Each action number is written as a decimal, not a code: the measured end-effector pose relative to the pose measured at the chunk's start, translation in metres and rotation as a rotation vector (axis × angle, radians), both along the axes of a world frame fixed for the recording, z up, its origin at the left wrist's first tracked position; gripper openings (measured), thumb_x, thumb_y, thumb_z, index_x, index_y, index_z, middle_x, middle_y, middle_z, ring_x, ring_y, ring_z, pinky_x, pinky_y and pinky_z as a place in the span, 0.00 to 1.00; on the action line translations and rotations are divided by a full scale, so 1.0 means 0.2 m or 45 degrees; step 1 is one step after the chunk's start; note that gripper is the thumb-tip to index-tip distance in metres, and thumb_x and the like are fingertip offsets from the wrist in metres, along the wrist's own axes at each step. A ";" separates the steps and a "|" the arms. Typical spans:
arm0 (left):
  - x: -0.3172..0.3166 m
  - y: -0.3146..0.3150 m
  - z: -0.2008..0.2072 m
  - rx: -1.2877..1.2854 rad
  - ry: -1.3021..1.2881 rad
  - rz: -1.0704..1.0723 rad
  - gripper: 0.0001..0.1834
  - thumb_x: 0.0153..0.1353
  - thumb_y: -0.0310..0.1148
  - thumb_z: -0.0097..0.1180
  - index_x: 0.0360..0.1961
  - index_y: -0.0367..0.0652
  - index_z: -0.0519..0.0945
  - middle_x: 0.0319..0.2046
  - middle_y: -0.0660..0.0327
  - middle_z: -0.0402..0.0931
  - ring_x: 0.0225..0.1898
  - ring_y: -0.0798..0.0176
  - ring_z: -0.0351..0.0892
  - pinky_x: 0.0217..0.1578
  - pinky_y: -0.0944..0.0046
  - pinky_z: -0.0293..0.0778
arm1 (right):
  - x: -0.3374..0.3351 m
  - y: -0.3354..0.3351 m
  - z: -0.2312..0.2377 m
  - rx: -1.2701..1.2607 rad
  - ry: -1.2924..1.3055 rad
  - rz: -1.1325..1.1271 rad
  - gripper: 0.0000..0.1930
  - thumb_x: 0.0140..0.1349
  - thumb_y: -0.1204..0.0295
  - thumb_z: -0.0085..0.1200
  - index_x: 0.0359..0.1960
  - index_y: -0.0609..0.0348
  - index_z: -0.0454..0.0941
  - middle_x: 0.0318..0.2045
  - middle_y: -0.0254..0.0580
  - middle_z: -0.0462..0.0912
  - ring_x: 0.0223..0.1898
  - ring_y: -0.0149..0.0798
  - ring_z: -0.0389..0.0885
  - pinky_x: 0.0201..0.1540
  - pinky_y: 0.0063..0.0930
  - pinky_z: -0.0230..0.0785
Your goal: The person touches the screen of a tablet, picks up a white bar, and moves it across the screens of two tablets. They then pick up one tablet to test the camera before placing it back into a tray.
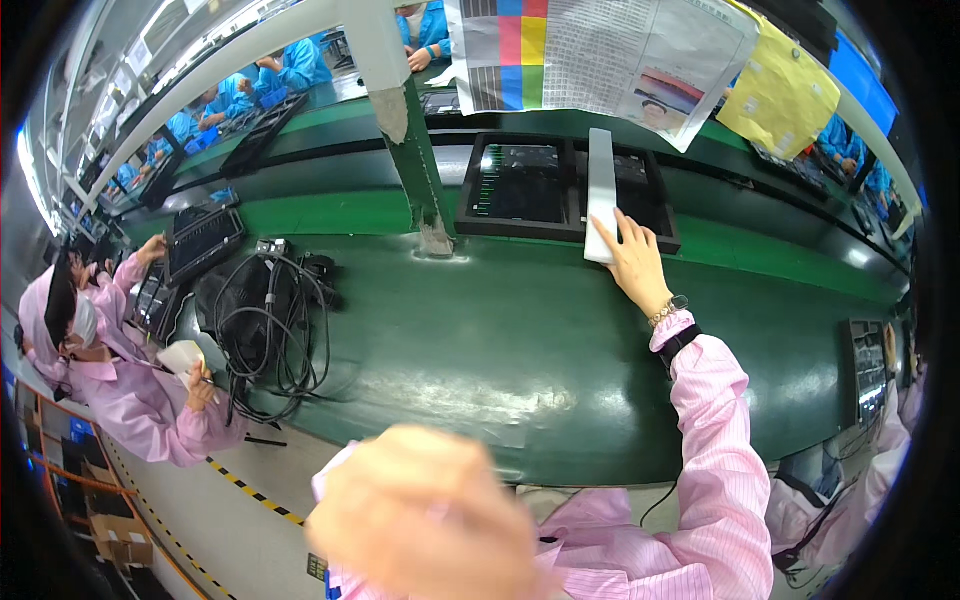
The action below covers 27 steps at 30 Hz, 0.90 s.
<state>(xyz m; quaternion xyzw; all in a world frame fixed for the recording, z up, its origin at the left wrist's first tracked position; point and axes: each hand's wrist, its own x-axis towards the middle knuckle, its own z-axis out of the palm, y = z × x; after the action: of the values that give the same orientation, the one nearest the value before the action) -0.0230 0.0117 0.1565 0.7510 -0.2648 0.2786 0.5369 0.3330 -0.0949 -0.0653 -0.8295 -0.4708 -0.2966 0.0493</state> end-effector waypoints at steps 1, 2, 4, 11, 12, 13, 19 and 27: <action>0.14 0.01 -0.12 -0.108 -0.029 0.011 0.04 0.56 0.24 0.53 0.27 0.40 0.80 0.35 0.58 0.78 0.29 0.56 0.78 0.28 0.64 0.74 | 0.01 -0.07 0.00 -0.006 0.041 0.078 0.32 0.49 0.74 0.58 0.60 0.48 0.64 0.56 0.50 0.68 0.54 0.46 0.68 0.55 0.40 0.58; 0.23 -0.01 -0.19 -0.186 -0.048 0.077 0.03 0.55 0.22 0.53 0.27 0.37 0.79 0.33 0.55 0.78 0.32 0.56 0.79 0.31 0.64 0.74 | -0.01 -0.06 0.01 -0.028 0.099 0.083 0.30 0.51 0.76 0.56 0.59 0.44 0.66 0.56 0.51 0.67 0.50 0.48 0.72 0.52 0.39 0.63; 0.38 0.03 -0.27 -0.169 0.127 0.208 0.03 0.56 0.21 0.52 0.30 0.35 0.78 0.35 0.54 0.78 0.37 0.59 0.78 0.37 0.66 0.73 | -0.08 -0.07 0.04 0.079 0.322 0.082 0.29 0.52 0.76 0.55 0.58 0.45 0.66 0.57 0.52 0.67 0.48 0.49 0.74 0.50 0.39 0.66; 0.87 0.13 -0.87 -1.195 0.915 -0.011 0.28 0.66 0.46 0.45 0.61 0.40 0.58 0.61 0.53 0.58 0.62 0.57 0.60 0.57 0.54 0.62 | -0.35 -0.08 0.15 0.936 0.861 0.366 0.24 0.57 0.82 0.50 0.57 0.53 0.69 0.56 0.46 0.70 0.52 0.44 0.75 0.54 0.32 0.68; 0.91 0.13 -0.93 -1.189 0.920 -0.014 0.28 0.66 0.46 0.45 0.61 0.40 0.58 0.61 0.53 0.58 0.62 0.57 0.60 0.57 0.54 0.62 | -0.37 -0.06 0.13 1.186 1.226 0.478 0.21 0.60 0.81 0.49 0.56 0.57 0.68 0.54 0.45 0.71 0.52 0.42 0.75 0.54 0.32 0.68; 0.95 0.13 -0.98 -1.407 1.037 -0.199 0.32 0.65 0.50 0.44 0.61 0.38 0.57 0.61 0.52 0.57 0.62 0.55 0.59 0.58 0.51 0.62 | -0.38 -0.05 0.10 1.431 1.595 0.594 0.19 0.62 0.79 0.48 0.56 0.61 0.66 0.53 0.45 0.72 0.53 0.39 0.75 0.54 0.31 0.68; 1.11 0.02 -1.30 -1.556 1.070 -0.406 0.29 0.65 0.54 0.42 0.55 0.40 0.63 0.52 0.55 0.68 0.54 0.62 0.67 0.56 0.60 0.64 | -0.45 -0.08 -0.18 1.665 2.019 0.428 0.13 0.58 0.80 0.51 0.43 0.61 0.64 0.49 0.45 0.72 0.53 0.36 0.71 0.54 0.27 0.65; 1.04 0.01 -1.30 -1.434 1.071 -0.109 0.21 0.66 0.40 0.45 0.54 0.37 0.64 0.54 0.48 0.68 0.55 0.55 0.69 0.55 0.56 0.67 | -0.55 -0.09 -0.21 0.809 1.559 0.444 0.22 0.51 0.81 0.57 0.46 0.60 0.61 0.53 0.50 0.66 0.57 0.45 0.65 0.58 0.36 0.59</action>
<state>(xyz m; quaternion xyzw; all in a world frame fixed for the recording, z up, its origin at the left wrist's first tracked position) 0.1860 0.0137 -0.1036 0.3918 0.1206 0.0379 0.9113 0.2239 -0.1129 -0.1081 -0.7051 -0.3752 0.1118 0.5912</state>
